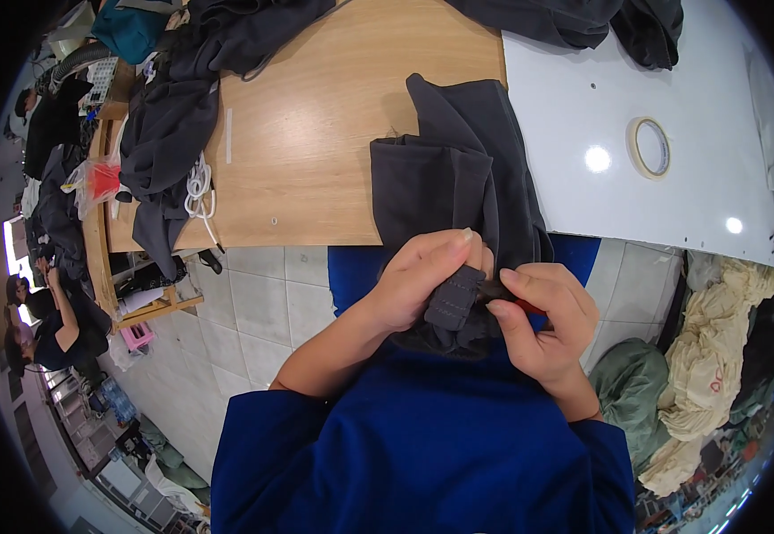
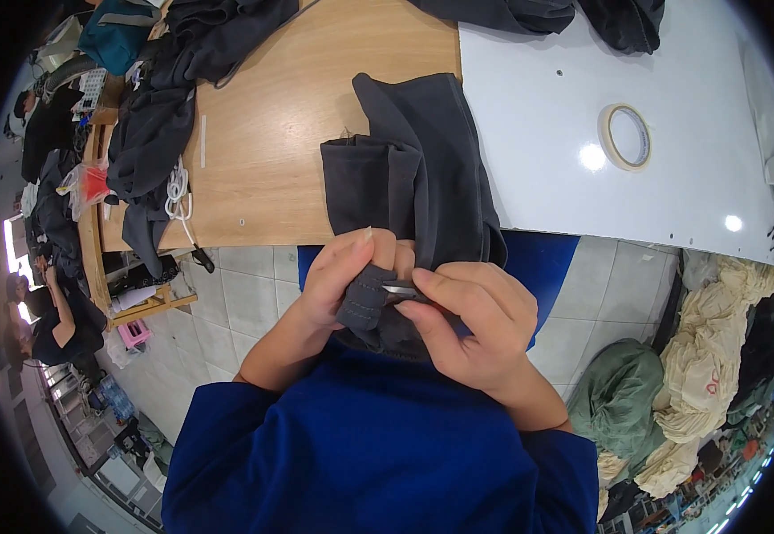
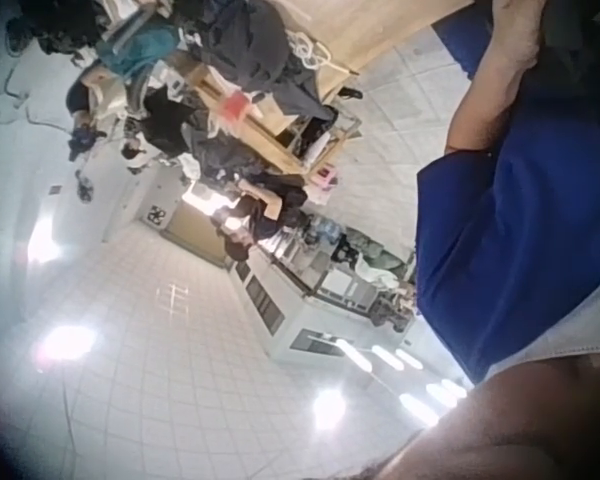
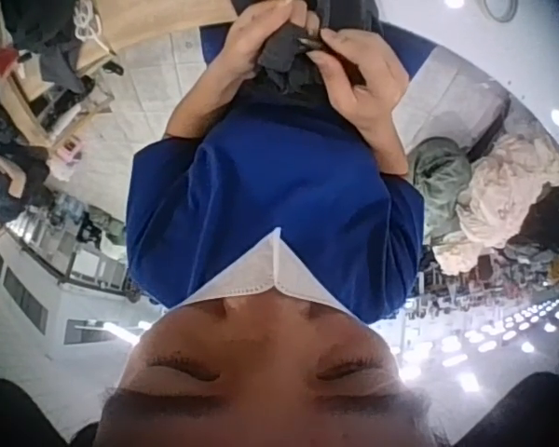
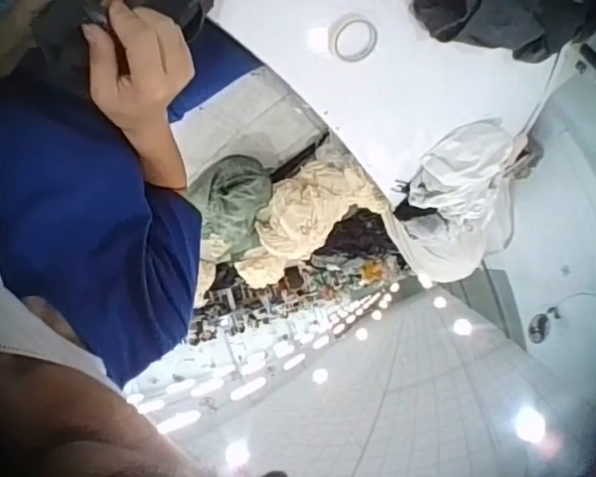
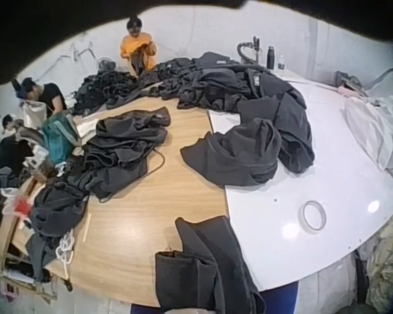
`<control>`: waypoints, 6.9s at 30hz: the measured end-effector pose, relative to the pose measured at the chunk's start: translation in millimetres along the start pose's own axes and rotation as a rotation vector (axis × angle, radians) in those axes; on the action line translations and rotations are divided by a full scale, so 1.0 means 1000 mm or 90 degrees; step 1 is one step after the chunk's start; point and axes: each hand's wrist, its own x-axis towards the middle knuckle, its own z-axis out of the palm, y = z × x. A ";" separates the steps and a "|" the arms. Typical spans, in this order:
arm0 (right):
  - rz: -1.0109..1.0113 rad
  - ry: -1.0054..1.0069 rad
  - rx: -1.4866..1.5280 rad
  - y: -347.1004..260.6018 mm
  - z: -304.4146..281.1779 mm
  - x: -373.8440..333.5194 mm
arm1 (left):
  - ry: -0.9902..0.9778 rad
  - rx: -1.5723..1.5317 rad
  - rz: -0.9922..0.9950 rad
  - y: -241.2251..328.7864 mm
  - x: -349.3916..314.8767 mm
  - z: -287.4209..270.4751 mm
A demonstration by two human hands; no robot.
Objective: Applying tape and trimming threads on a garment's waistband using nippers.
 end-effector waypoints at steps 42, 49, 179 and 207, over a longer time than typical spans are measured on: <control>0.028 -0.002 0.041 -0.001 -0.004 -0.001 | 0.002 0.011 0.011 -0.002 0.000 0.000; 0.022 -0.018 0.044 0.000 -0.001 0.001 | 0.004 0.019 0.007 -0.002 0.001 0.001; -0.023 0.141 0.061 -0.044 -0.078 0.171 | 0.376 0.735 0.578 0.238 0.052 0.031; 0.294 0.054 -0.018 0.094 0.006 0.021 | 0.430 -0.085 0.075 0.027 -0.016 -0.080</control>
